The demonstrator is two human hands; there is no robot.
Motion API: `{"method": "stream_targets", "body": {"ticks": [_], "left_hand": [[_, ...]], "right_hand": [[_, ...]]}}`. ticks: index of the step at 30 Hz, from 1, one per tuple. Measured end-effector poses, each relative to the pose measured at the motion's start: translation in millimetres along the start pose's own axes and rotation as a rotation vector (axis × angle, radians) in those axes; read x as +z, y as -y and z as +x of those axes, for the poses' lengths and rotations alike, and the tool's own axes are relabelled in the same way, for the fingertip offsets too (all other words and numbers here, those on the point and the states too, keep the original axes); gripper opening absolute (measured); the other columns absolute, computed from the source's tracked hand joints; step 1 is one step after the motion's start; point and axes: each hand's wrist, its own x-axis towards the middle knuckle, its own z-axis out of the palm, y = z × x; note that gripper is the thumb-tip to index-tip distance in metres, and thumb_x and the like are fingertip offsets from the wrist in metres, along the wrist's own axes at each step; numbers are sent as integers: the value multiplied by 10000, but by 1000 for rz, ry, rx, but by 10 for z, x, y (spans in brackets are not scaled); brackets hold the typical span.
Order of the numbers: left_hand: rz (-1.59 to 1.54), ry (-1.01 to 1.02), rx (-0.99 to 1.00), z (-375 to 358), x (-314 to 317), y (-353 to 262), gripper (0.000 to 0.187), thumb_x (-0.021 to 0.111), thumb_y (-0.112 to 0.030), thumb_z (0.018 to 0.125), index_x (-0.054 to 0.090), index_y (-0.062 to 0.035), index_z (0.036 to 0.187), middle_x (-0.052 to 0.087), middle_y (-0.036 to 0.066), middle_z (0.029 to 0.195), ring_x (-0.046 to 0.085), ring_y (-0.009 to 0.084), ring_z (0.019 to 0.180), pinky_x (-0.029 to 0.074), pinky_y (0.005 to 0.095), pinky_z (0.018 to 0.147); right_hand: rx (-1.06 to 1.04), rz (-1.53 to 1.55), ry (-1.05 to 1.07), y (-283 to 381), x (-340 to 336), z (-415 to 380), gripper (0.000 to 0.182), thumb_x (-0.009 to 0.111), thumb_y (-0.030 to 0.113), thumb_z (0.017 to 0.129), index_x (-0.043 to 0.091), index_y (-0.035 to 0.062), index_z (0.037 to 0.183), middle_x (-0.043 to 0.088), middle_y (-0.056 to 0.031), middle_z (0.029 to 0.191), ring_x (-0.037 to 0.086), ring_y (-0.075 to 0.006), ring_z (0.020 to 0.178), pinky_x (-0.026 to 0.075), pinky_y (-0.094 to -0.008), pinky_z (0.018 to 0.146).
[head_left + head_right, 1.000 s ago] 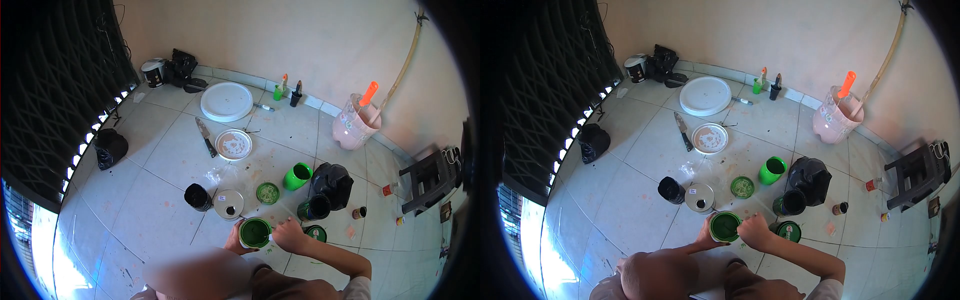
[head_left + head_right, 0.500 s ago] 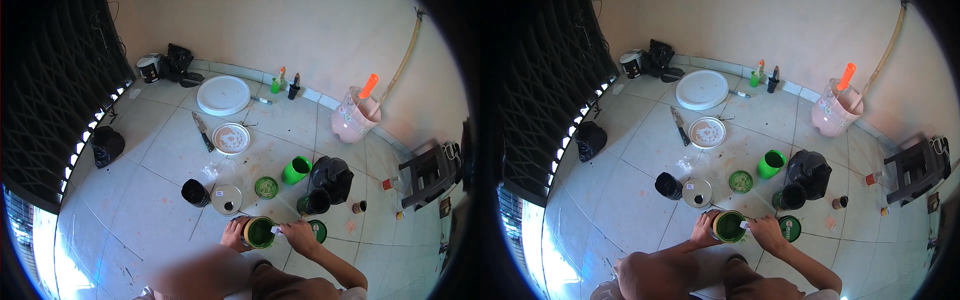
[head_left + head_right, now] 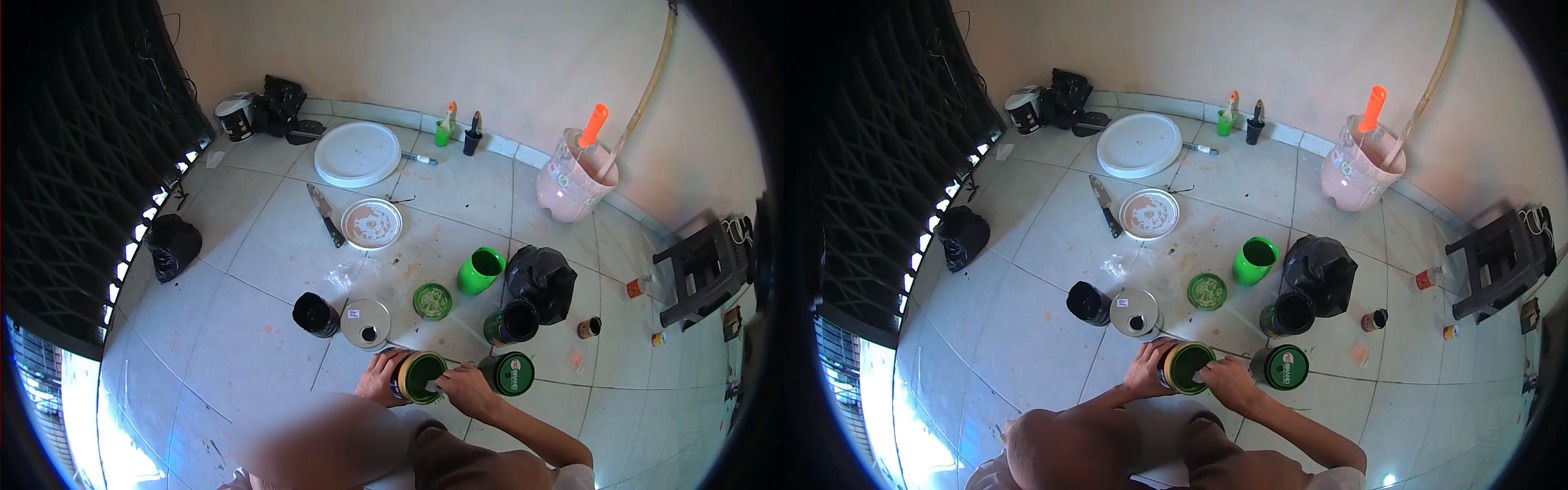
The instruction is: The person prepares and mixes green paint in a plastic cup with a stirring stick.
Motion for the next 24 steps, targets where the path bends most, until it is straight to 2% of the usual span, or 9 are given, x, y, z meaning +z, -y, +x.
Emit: {"method": "stream_targets", "body": {"ticks": [5, 8, 11, 14, 17, 20, 23, 24], "left_hand": [[-28, 10, 7, -14, -14, 107, 973, 889, -355, 549, 408, -63, 1343, 478, 136, 1297, 460, 338, 1211, 390, 445, 1019], [-40, 19, -20, -39, 8, 153, 985, 892, -365, 549, 401, -62, 1348, 472, 140, 1308, 453, 344, 1219, 382, 447, 1027], [-63, 17, -19, -32, 38, 168, 994, 893, -368, 548, 395, -64, 1353, 466, 143, 1317, 447, 350, 1226, 376, 449, 1035], [-85, 29, -38, -48, 40, 163, 995, 893, -367, 549, 393, -66, 1356, 465, 145, 1320, 445, 354, 1229, 373, 449, 1042], [-92, 31, -62, -47, 27, 152, 992, 892, -367, 549, 396, -67, 1355, 466, 143, 1320, 445, 352, 1229, 372, 450, 1044], [-88, 17, -56, -16, 39, 139, 990, 893, -368, 549, 400, -68, 1354, 467, 139, 1320, 446, 342, 1232, 372, 444, 1044], [-88, 15, -41, -14, 31, 127, 988, 893, -366, 550, 401, -69, 1354, 469, 133, 1318, 445, 330, 1237, 369, 439, 1045], [-91, 20, -42, -14, 23, 124, 988, 893, -365, 551, 401, -68, 1354, 470, 131, 1318, 444, 326, 1239, 368, 438, 1045]], "right_hand": [[10, -81, -137, 27, -21, 125, 98, 581, 61, 732, 587, 65, 830, 624, -83, 798, 641, -274, 779, 474, -392, 758], [38, -8, 23, 57, -45, 144, 95, 582, 69, 736, 585, 65, 831, 624, -90, 798, 641, -280, 768, 474, -385, 740], [-35, 29, -101, 158, 7, 214, 44, 593, 91, 753, 600, 65, 788, 628, -94, 750, 651, -249, 734, 467, -362, 715], [-12, -71, -171, 131, -61, 324, 45, 592, 91, 751, 601, 60, 783, 631, -107, 739, 656, -263, 727, 476, -374, 700], [57, -37, -26, 41, -83, 278, 49, 573, 92, 747, 589, 70, 788, 628, -92, 745, 641, -280, 739, 476, -394, 708], [-5, 15, -9, 107, -5, 226, 53, 577, 92, 742, 588, 65, 786, 629, -92, 748, 642, -278, 735, 482, -390, 714], [35, -11, -147, 73, -21, 290, 48, 576, 87, 737, 593, 67, 778, 628, -95, 743, 641, -280, 732, 491, -388, 725], [50, -51, -104, 53, -44, 291, 49, 577, 90, 740, 592, 67, 780, 629, -97, 745, 641, -282, 732, 492, -389, 725]]}}
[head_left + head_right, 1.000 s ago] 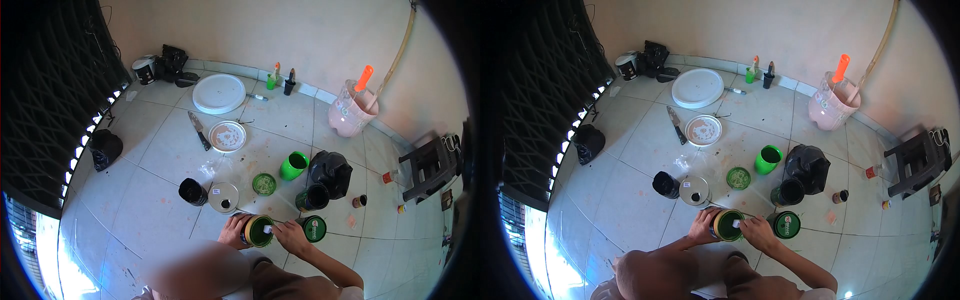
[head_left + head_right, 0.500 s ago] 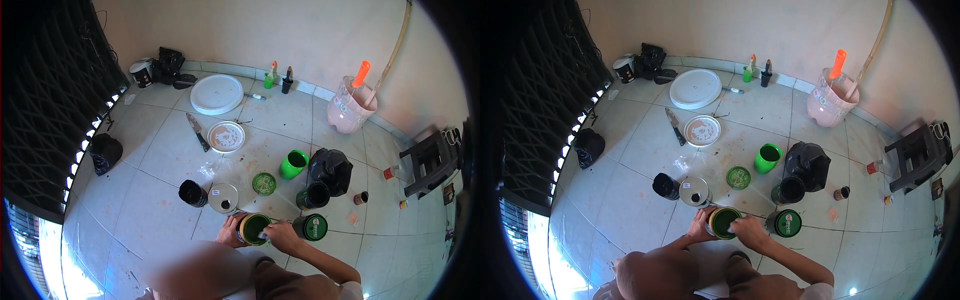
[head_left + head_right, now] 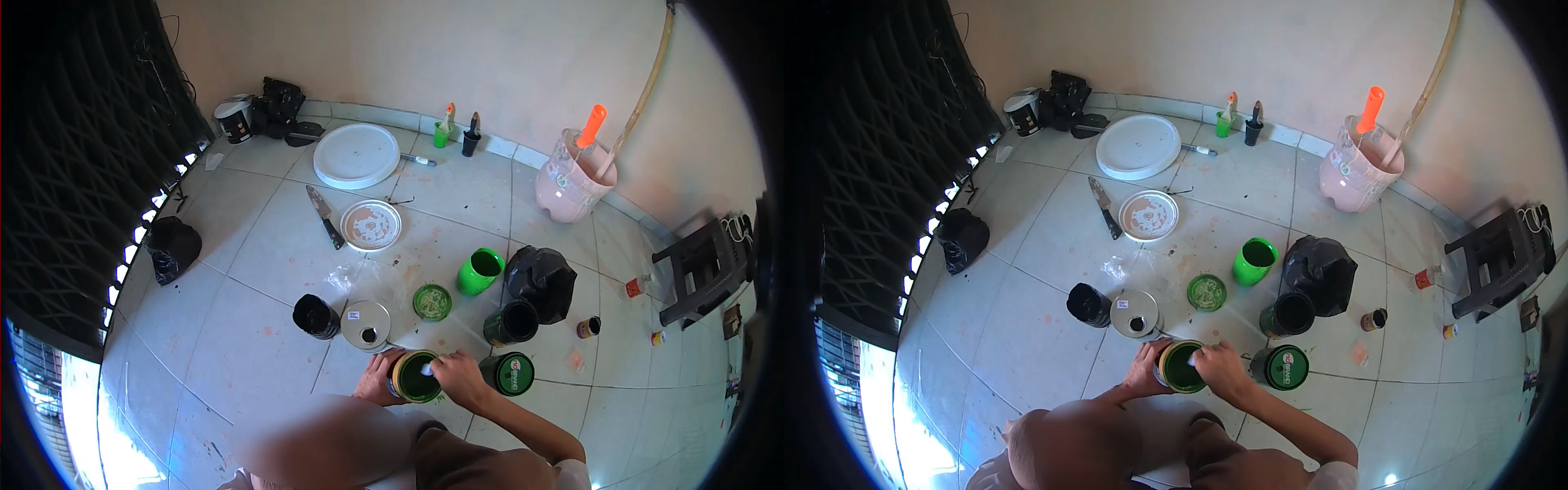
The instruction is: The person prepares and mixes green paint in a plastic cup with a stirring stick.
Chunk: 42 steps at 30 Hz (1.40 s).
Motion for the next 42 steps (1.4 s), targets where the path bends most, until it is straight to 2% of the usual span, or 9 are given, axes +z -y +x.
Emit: {"method": "stream_targets", "body": {"ticks": [5, 11, 14, 20, 23, 30, 33, 37, 42], "left_hand": [[15, 8, 37, 21, 5, -7, 992, 893, -360, 545, 400, -64, 1354, 471, 130, 1317, 444, 322, 1243, 366, 440, 1044], [17, 1, 59, 14, 35, 51, 1004, 895, -348, 535, 393, -61, 1356, 471, 143, 1316, 447, 324, 1240, 365, 446, 1041], [13, 3, 50, 10, 49, 62, 1011, 895, -350, 534, 387, -60, 1358, 471, 146, 1316, 447, 325, 1240, 366, 448, 1038], [11, 16, 46, 16, 41, 51, 1014, 896, -357, 536, 384, -63, 1361, 463, 141, 1325, 437, 331, 1248, 362, 448, 1042], [0, 16, 9, 9, 32, 41, 1013, 896, -360, 539, 384, -64, 1361, 460, 138, 1330, 432, 331, 1250, 357, 448, 1047], [-3, 15, -17, 3, 48, 20, 1012, 897, -363, 535, 388, -60, 1356, 459, 139, 1329, 433, 329, 1245, 360, 447, 1048], [-14, 3, -19, -12, 67, 35, 1012, 896, -364, 535, 391, -61, 1358, 461, 140, 1327, 433, 330, 1244, 360, 446, 1051], [-7, 10, -27, 14, 73, 20, 1012, 896, -368, 532, 397, -70, 1360, 462, 141, 1324, 434, 331, 1242, 358, 444, 1055], [-17, 11, -49, -6, 62, 15, 1012, 896, -368, 531, 398, -74, 1361, 461, 141, 1325, 431, 335, 1245, 359, 445, 1056]], "right_hand": [[-2, 74, 136, 37, 12, -92, 64, 580, 106, 752, 585, 60, 797, 631, -108, 755, 636, -289, 733, 491, -391, 720], [54, -4, -54, -104, 27, 2, 49, 578, 113, 761, 585, 65, 770, 638, -123, 764, 637, -311, 737, 500, -413, 688], [50, 94, 125, -19, 47, -119, 62, 575, 131, 779, 586, 74, 760, 642, -122, 769, 642, -309, 742, 502, -426, 672], [77, 83, -115, -71, 90, 17, 91, 577, 152, 794, 586, 74, 747, 643, -137, 759, 642, -338, 738, 506, -462, 645], [145, 67, 162, -111, 51, -70, 103, 566, 157, 815, 592, 72, 763, 642, -142, 761, 636, -345, 728, 500, -471, 648], [107, 82, -137, -94, 86, 9, 84, 558, 137, 814, 589, 69, 777, 638, -141, 764, 619, -372, 718, 491, -472, 635], [162, 184, 240, -109, -9, -68, 73, 555, 127, 809, 593, 68, 788, 642, -136, 781, 623, -360, 738, 488, -462, 655], [119, 220, -87, -7, 71, -24, 75, 567, 139, 796, 599, 75, 773, 643, -131, 771, 625, -351, 710, 482, -468, 661], [131, 154, 108, -106, 27, -86, 85, 557, 122, 795, 600, 68, 745, 639, -135, 735, 624, -340, 681, 482, -447, 649]]}}
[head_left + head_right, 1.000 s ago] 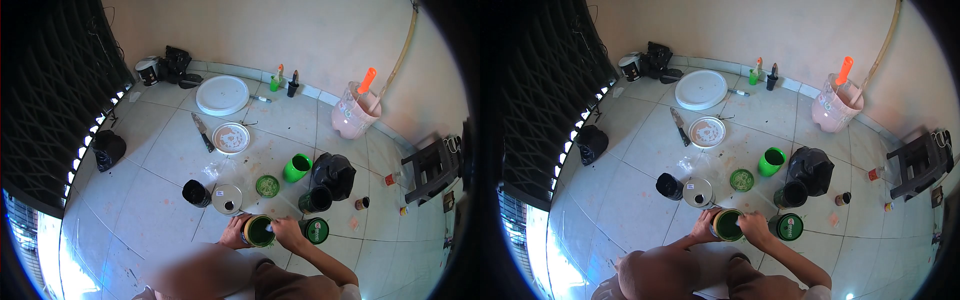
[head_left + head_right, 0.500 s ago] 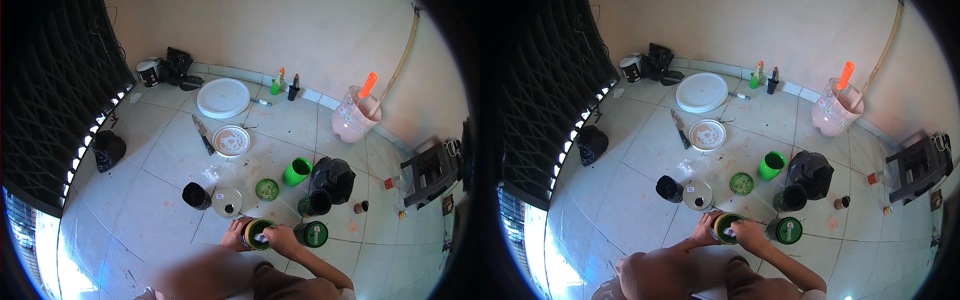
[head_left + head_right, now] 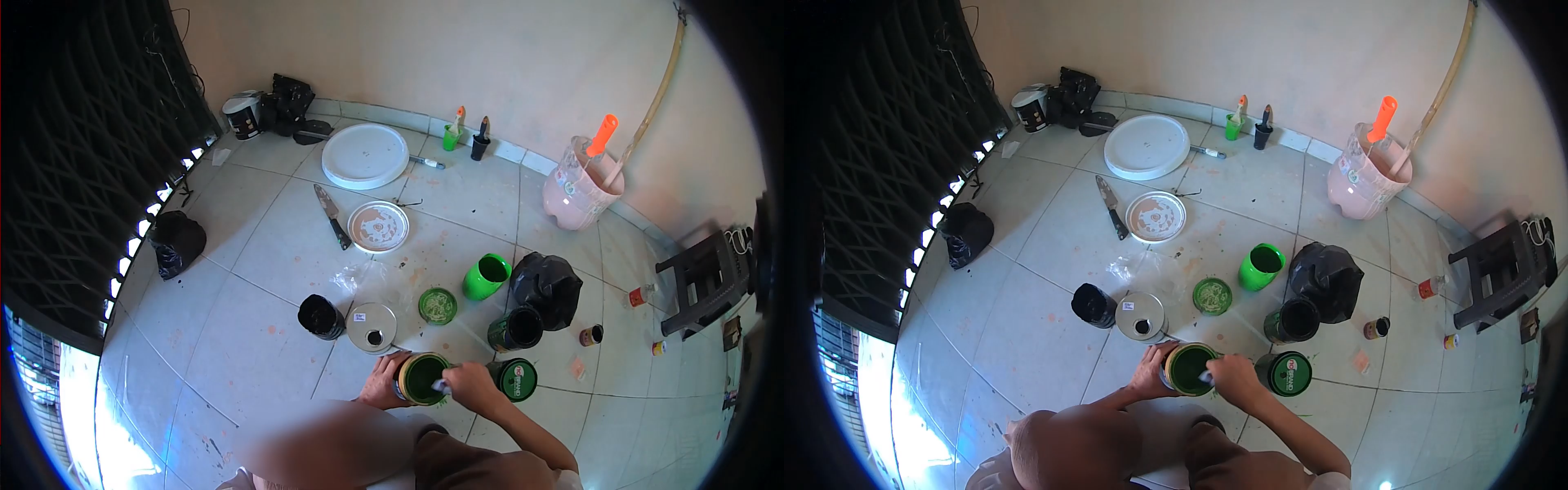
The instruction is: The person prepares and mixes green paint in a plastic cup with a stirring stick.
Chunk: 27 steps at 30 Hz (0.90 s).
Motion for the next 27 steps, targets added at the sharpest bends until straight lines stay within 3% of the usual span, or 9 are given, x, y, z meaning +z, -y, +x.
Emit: {"method": "stream_targets", "body": {"ticks": [2, 5, 8, 12, 16, 20, 23, 26, 27], "left_hand": [[13, 3, 27, 30, 5, -12, 1014, 896, -369, 533, 395, -74, 1364, 459, 141, 1327, 429, 336, 1247, 359, 446, 1056], [11, 7, 31, 26, -8, -8, 1019, 895, -369, 534, 389, -75, 1368, 456, 140, 1332, 426, 336, 1250, 360, 447, 1057], [2, 14, -6, 3, -2, 12, 1022, 895, -366, 535, 384, -77, 1371, 453, 139, 1339, 424, 335, 1253, 361, 445, 1058], [26, 15, 38, 24, 22, -1, 1024, 894, -361, 538, 378, -78, 1376, 450, 136, 1346, 421, 333, 1258, 363, 444, 1059], [29, 29, 3, 19, -11, -1, 1025, 893, -358, 538, 377, -80, 1379, 449, 135, 1347, 420, 329, 1262, 363, 444, 1060], [21, 15, 33, 9, 16, 2, 1030, 893, -360, 537, 374, -78, 1381, 449, 134, 1347, 420, 327, 1262, 362, 444, 1062], [34, 15, 36, 41, 12, -14, 1037, 894, -367, 538, 368, -72, 1382, 451, 136, 1343, 425, 328, 1257, 363, 444, 1062], [12, 20, 8, 40, -21, 15, 1041, 896, -379, 537, 368, -67, 1379, 458, 140, 1334, 429, 328, 1252, 365, 445, 1059], [0, 10, 15, 39, -16, 31, 1042, 897, -384, 536, 369, -66, 1376, 460, 141, 1332, 431, 328, 1251, 365, 446, 1058]], "right_hand": [[-39, 144, -38, 66, 53, -1, 97, 558, 105, 784, 591, 56, 707, 631, -142, 693, 623, -337, 642, 481, -441, 634], [-92, 48, -273, 27, 61, 90, 103, 558, 116, 783, 589, 50, 710, 630, -151, 693, 627, -342, 650, 490, -452, 618], [49, -76, -80, 17, -98, 22, 99, 553, 119, 786, 586, 49, 725, 636, -152, 707, 632, -346, 671, 496, -461, 628], [-34, 81, 26, 141, -41, 2, 84, 545, 108, 792, 591, 56, 744, 637, -161, 709, 640, -350, 698, 495, -477, 655], [-12, -60, -233, 17, -5, 101, 63, 555, 95, 780, 600, 53, 794, 631, -169, 720, 633, -366, 716, 491, -469, 677], [27, 47, 110, 95, -115, -61, 95, 560, 128, 814, 593, 52, 767, 637, -142, 742, 624, -344, 703, 483, -451, 677], [-33, 84, -150, 140, -4, 0, 69, 571, 110, 782, 614, 57, 775, 651, -156, 758, 643, -330, 698, 494, -437, 658], [57, -93, -172, 0, 3, 14, 57, 564, 101, 778, 600, 65, 752, 645, -156, 751, 633, -348, 698, 493, -452, 655], [67, -56, -87, -6, -18, -25, 61, 555, 99, 780, 598, 69, 749, 647, -141, 749, 632, -335, 689, 491, -445, 658]]}}
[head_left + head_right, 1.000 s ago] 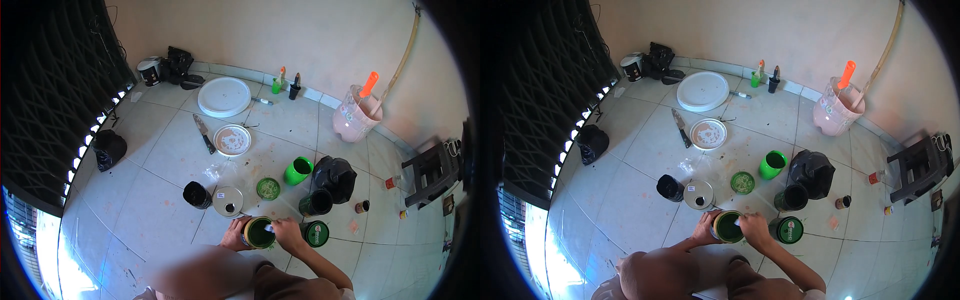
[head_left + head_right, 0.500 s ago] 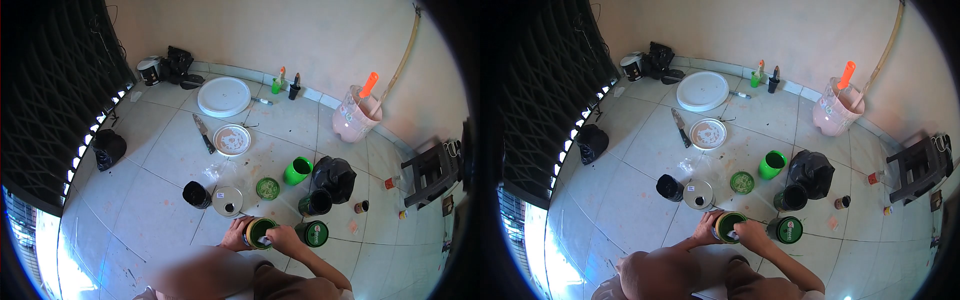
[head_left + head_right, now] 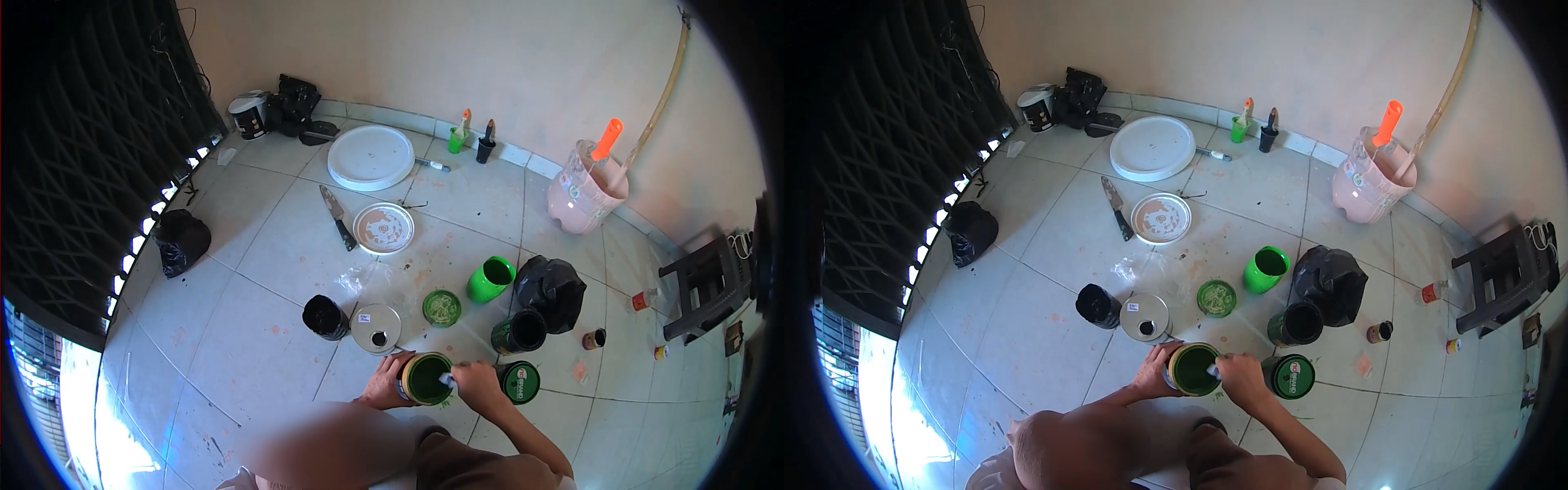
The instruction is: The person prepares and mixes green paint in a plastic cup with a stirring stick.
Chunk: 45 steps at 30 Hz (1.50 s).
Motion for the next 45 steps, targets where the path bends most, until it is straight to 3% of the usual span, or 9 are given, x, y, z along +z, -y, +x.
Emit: {"method": "stream_targets", "body": {"ticks": [13, 17, 18, 25, 29, 34, 38, 41, 45], "left_hand": [[-36, -53, 41, 30, 44, 40, 1020, 896, -367, 549, 361, -70, 1364, 450, 147, 1315, 444, 352, 1213, 379, 451, 1030], [-46, -33, 57, 2, 26, 5, 1010, 881, -345, 569, 337, -71, 1375, 443, 152, 1318, 429, 361, 1230, 367, 448, 1047], [-40, -23, 56, -1, 29, -13, 1007, 879, -341, 572, 336, -68, 1374, 441, 154, 1320, 427, 362, 1233, 363, 449, 1052], [-109, -37, 69, -31, 82, -66, 1002, 880, -328, 581, 329, -50, 1371, 423, 175, 1334, 417, 378, 1264, 397, 458, 1040], [-156, -22, -8, 31, -14, -191, 1021, 893, -326, 568, 325, -50, 1370, 430, 179, 1328, 449, 376, 1236, 432, 447, 1010], [-136, -77, 26, 170, -185, -385, 1051, 929, -294, 523, 339, -51, 1358, 445, 182, 1331, 491, 360, 1227, 449, 427, 997], [-121, -73, 53, 261, -413, -564, 1046, 902, -334, 559, 322, -56, 1384, 415, 181, 1377, 436, 368, 1274, 429, 444, 1029], [-104, -119, 122, 398, -605, -736, 1061, 911, -303, 538, 322, -53, 1385, 418, 185, 1384, 434, 366, 1283, 422, 447, 1040], [-91, -215, 189, 588, -872, -935, 1087, 923, -248, 493, 328, -54, 1381, 438, 194, 1365, 448, 376, 1271, 427, 452, 1035]], "right_hand": [[-65, 189, -12, 115, 9, -23, 93, 565, 146, 810, 604, 78, 759, 627, -153, 724, 613, -365, 696, 481, -458, 645], [-1, -7, -86, -7, -74, 55, 107, 585, 173, 820, 617, 90, 761, 641, -152, 737, 626, -363, 707, 470, -478, 602], [52, 3, 81, 4, -121, 43, 129, 588, 171, 821, 614, 82, 732, 633, -161, 708, 623, -372, 689, 468, -490, 605], [-77, -49, -153, 99, -205, 77, 107, 582, 129, 781, 606, 73, 693, 623, -143, 691, 632, -349, 680, 476, -470, 616], [-131, -15, 47, 191, -455, -36, 67, 564, 79, 763, 596, 68, 706, 612, -126, 685, 620, -326, 693, 466, -440, 661], [-199, -136, -127, 370, -726, 91, 30, 581, 80, 762, 586, 56, 745, 618, -101, 703, 633, -276, 678, 460, -404, 665], [-187, -139, 25, 399, -1152, -20, 56, 600, 55, 729, 579, 52, 782, 612, -91, 738, 629, -259, 696, 457, -387, 665], [-280, -21, -120, 566, -1282, -45, 58, 600, 47, 721, 574, 61, 771, 585, -75, 707, 615, -254, 670, 445, -373, 647], [-161, -335, -307, 703, -1636, 111, 71, 619, 54, 711, 569, 69, 759, 552, -46, 687, 601, -206, 643, 423, -350, 631]]}}
